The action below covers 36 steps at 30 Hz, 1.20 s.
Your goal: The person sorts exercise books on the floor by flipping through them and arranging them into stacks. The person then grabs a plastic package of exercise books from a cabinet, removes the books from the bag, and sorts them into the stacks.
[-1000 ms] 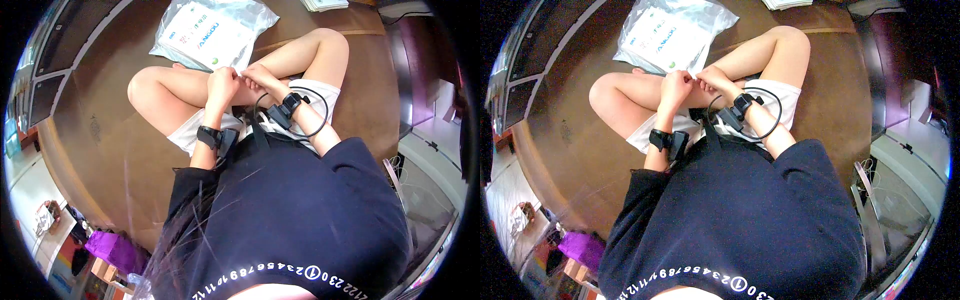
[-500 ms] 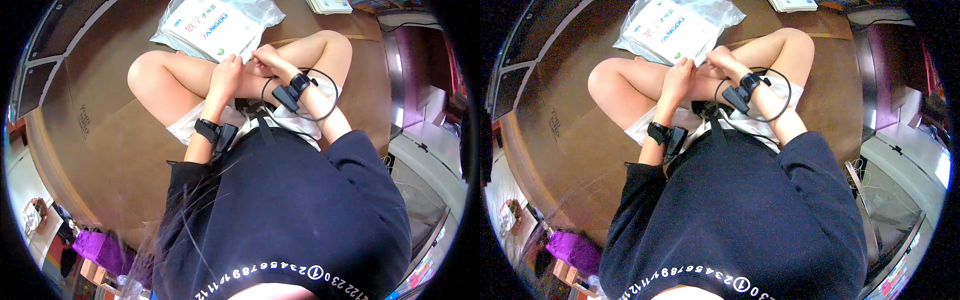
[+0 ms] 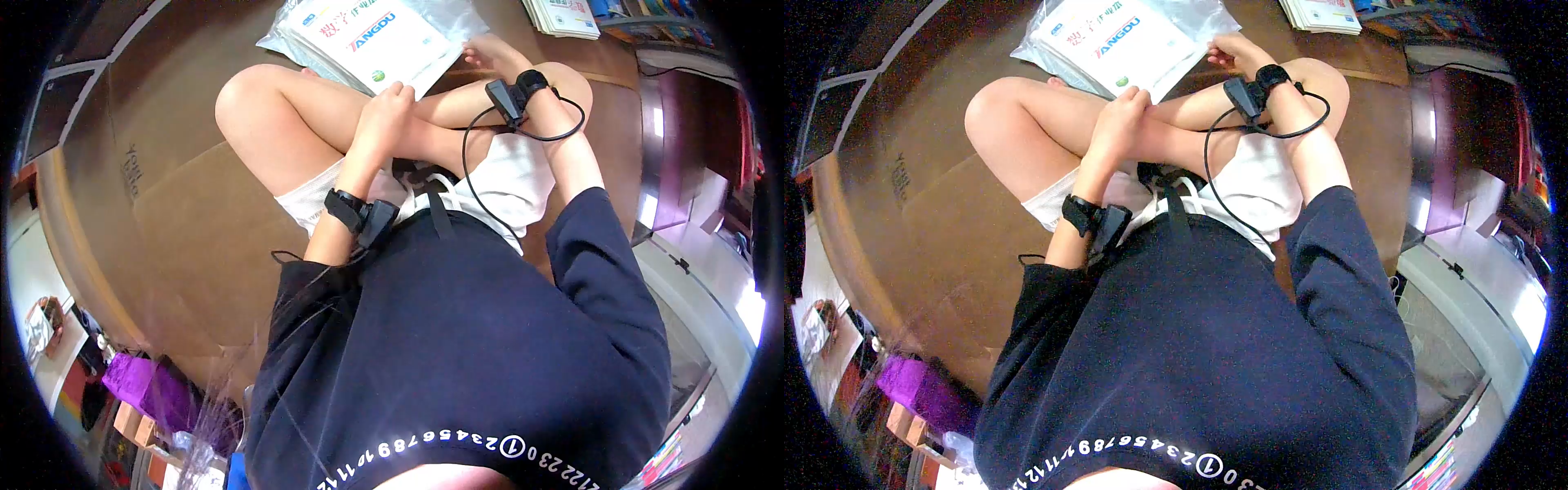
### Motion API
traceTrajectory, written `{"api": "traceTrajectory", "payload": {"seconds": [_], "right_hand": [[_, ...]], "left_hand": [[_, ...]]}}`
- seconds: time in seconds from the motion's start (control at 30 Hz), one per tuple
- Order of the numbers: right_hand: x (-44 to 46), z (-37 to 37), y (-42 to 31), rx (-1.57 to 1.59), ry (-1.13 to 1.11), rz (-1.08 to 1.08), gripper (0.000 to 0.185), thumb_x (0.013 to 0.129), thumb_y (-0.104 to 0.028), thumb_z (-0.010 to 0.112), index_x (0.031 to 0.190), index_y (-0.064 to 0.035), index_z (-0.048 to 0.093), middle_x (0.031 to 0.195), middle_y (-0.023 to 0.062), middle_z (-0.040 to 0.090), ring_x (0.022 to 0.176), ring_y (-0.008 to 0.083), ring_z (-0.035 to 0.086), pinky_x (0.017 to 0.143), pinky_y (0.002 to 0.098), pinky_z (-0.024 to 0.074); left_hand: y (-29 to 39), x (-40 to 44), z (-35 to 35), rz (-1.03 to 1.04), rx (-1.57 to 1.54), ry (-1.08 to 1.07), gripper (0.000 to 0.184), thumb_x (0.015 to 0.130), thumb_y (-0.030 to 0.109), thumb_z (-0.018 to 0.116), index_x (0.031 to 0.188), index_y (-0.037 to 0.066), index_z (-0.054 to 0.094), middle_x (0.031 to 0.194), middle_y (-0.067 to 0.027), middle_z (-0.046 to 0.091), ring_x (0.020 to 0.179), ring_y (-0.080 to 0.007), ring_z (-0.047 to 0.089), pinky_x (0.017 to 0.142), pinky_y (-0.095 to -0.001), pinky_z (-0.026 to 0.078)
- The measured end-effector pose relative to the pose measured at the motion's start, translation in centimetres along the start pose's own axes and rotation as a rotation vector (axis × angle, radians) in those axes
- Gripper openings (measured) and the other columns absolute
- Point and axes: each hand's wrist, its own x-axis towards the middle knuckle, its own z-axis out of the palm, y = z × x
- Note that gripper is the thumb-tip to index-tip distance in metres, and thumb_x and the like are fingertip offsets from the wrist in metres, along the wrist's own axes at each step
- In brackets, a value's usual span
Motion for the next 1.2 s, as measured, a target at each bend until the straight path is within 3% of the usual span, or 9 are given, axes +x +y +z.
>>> {"api": "traceTrajectory", "payload": {"seconds": [0.3, 0.33, 0.43, 0.47, 0.63, 0.7, 0.87, 1.07, 1.2], "right_hand": [[-3.3, -0.7, 0.4, 0.059, 0.01, -0.016, 0.015, 0.086, -0.022, 0.058, 0.078, -0.0087, 0.059, 0.064, -0.0035, 0.057, 0.062, 0.0093, 0.059, 0.047, 0.0204, 0.0403], [-3.6, -0.5, 0.6, 0.013, 0.03, -0.017, 0.019, 0.085, -0.023, 0.059, 0.073, -0.0075, 0.059, 0.062, -0.0015, 0.058, 0.06, 0.0096, 0.06, 0.045, 0.0193, 0.0407], [-3.9, 0.2, 0.8, 0.05, 0.022, -0.038, 0.018, 0.08, -0.014, 0.057, 0.065, -0.0024, 0.058, 0.059, 0.0053, 0.06, 0.052, 0.0151, 0.063, 0.039, 0.0232, 0.0385], [-4.0, 0.5, 0.7, 0.023, -0.016, 0.013, 0.024, 0.085, -0.022, 0.059, 0.067, -0.0054, 0.059, 0.06, 0.0035, 0.059, 0.05, 0.0113, 0.058, 0.043, 0.0207, 0.0434], [-5.5, 4.6, 2.8, 0.127, -0.059, -0.101, 0.028, 0.089, -0.022, 0.057, 0.073, 0.0004, 0.058, 0.065, 0.0081, 0.061, 0.051, 0.0149, 0.06, 0.044, 0.0255, 0.0477], [-6.4, 5.4, 2.9, -0.186, 0.117, -0.229, 0.026, 0.09, -0.021, 0.054, 0.081, 0.0024, 0.057, 0.068, 0.009, 0.061, 0.054, 0.0166, 0.061, 0.047, 0.0267, 0.049], [-6.1, 5.8, 3.7, -0.045, 0.19, -0.283, 0.024, 0.091, -0.019, 0.051, 0.082, 0.0035, 0.055, 0.065, 0.0102, 0.061, 0.054, 0.0172, 0.062, 0.046, 0.0286, 0.0492], [-6.6, 6.5, 3.7, -0.168, 0.29, -0.381, 0.025, 0.091, -0.019, 0.049, 0.087, 0.0048, 0.054, 0.069, 0.0138, 0.064, 0.054, 0.02, 0.064, 0.049, 0.0315, 0.0507], [-5.9, 7.1, 4.6, -0.244, 0.437, -0.457, 0.024, 0.084, -0.019, 0.053, 0.097, 0.0009, 0.058, 0.088, 0.0263, 0.063, 0.089, 0.0438, 0.058, 0.078, 0.0518, 0.0444]], "left_hand": [[-0.4, -0.4, -1.2, 0.007, 0.136, -0.002, 0.009, 0.081, 0.012, 0.057, 0.081, 0.005, 0.052, 0.081, -0.013, 0.054, 0.077, -0.0339, 0.058, 0.064, -0.0431, 0.048], [0.2, -0.3, -1.8, -0.029, 0.205, -0.113, 0.009, 0.079, 0.009, 0.054, 0.084, 0.003, 0.05, 0.085, -0.0119, 0.053, 0.084, -0.0291, 0.058, 0.068, -0.0397, 0.05], [0.5, 0.5, -1.3, 0.028, 0.26, -0.113, 0.015, 0.077, 0.012, 0.058, 0.088, 0.006, 0.051, 0.086, -0.0096, 0.054, 0.085, -0.0273, 0.058, 0.068, -0.0384, 0.05], [0.7, 0.9, -1.0, 0.064, 0.272, -0.1, 0.019, 0.075, 0.014, 0.061, 0.09, 0.007, 0.052, 0.087, -0.0095, 0.055, 0.087, -0.0271, 0.057, 0.068, -0.0388, 0.049], [1.2, 3.7, 3.1, 0.199, 0.341, -0.184, 0.041, 0.069, 0.02, 0.07, 0.103, 0.007, 0.053, 0.095, -0.0092, 0.056, 0.094, -0.0281, 0.056, 0.074, -0.0403, 0.048], [1.0, 4.5, 4.4, 0.164, 0.247, -0.192, 0.04, 0.07, 0.017, 0.068, 0.106, 0.007, 0.053, 0.098, -0.0114, 0.058, 0.096, -0.0288, 0.057, 0.076, -0.0404, 0.048], [-1.0, 6.6, 5.0, -0.082, -0.198, -0.038, 0.03, 0.078, 0.016, 0.062, 0.104, 0.004, 0.054, 0.093, -0.0155, 0.063, 0.086, -0.0309, 0.061, 0.074, -0.0391, 0.048], [-1.7, 11.0, 4.5, -0.047, -0.142, 0.081, 0.029, 0.086, 0.029, 0.056, 0.1, 0.003, 0.057, 0.087, -0.0159, 0.064, 0.077, -0.0312, 0.063, 0.068, -0.0402, 0.049], [0.4, 14.8, 3.8, -0.035, 0.117, -0.176, 0.035, 0.083, 0.037, 0.057, 0.085, 0.003, 0.063, 0.078, -0.0152, 0.065, 0.072, -0.032, 0.063, 0.065, -0.0409, 0.049]]}}
